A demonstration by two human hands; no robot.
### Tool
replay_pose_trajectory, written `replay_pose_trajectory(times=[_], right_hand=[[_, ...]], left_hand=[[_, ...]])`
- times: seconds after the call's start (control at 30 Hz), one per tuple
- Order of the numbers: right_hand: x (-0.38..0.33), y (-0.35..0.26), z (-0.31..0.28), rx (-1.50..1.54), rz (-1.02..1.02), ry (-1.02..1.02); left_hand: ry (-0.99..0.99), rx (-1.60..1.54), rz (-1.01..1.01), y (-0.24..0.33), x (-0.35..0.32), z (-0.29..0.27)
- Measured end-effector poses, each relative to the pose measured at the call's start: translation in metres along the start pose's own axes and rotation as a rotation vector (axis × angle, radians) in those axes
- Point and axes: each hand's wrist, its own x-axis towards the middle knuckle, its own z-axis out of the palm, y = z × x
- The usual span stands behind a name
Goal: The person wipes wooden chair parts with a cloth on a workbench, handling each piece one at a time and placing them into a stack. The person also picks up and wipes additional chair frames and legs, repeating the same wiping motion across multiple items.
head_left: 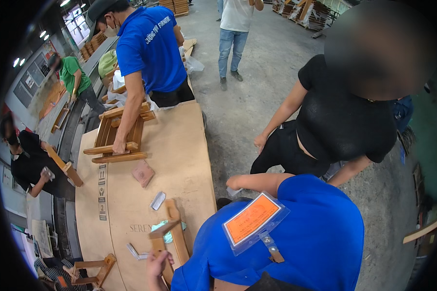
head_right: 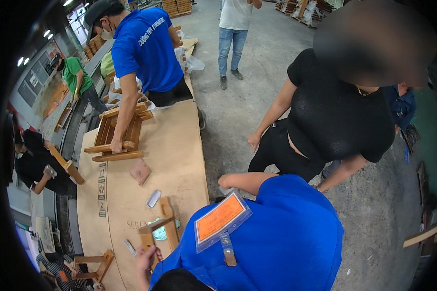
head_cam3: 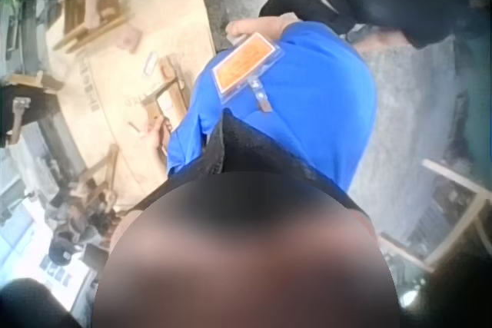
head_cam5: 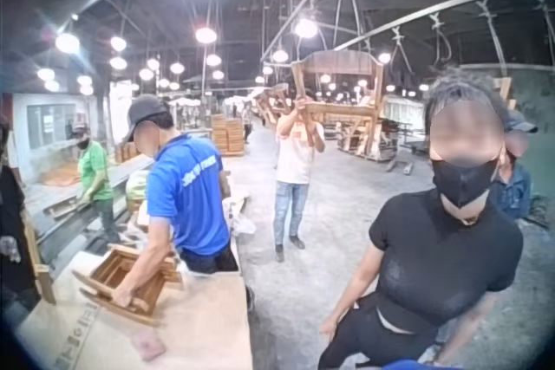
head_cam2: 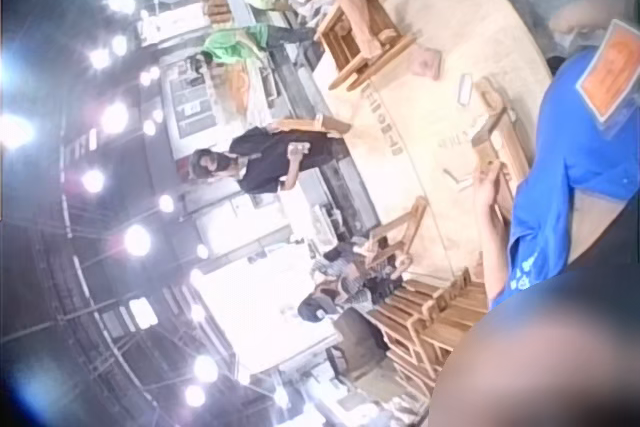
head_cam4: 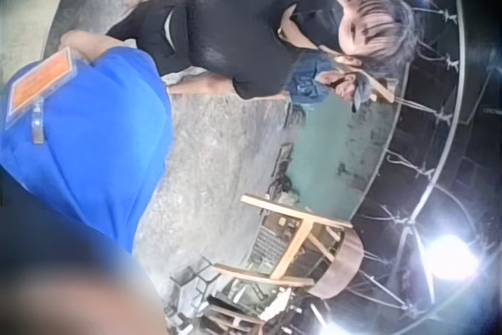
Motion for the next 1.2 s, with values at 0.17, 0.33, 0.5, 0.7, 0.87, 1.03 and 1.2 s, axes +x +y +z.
replay_pose_trajectory(times=[0.17,0.33,0.5,0.7,0.87,1.03,1.2], right_hand=[[0.009,0.012,-0.021,-0.005,0.039,-0.006],[0.022,0.0,-0.047,0.038,-0.004,0.086],[0.025,-0.015,-0.067,0.193,0.005,0.148],[0.034,-0.006,-0.062,0.599,0.022,0.313],[0.045,-0.003,-0.049,0.752,-0.052,0.394],[0.052,-0.056,-0.075,0.874,-0.223,0.319],[0.05,-0.172,-0.123,1.057,-0.684,0.281]], left_hand=[[0.349,-0.283,0.237,0.025,-0.034,-0.03],[0.481,-0.783,0.546,0.035,-0.021,-0.044],[0.548,-1.249,0.755,0.035,0.018,-0.029],[0.824,-1.531,0.738,0.017,0.033,-0.02],[0.955,-1.723,0.661,-0.046,0.032,-0.033],[0.831,-1.528,0.611,-0.083,0.017,-0.025],[0.79,-1.399,0.529,-0.09,0.006,-0.004]])
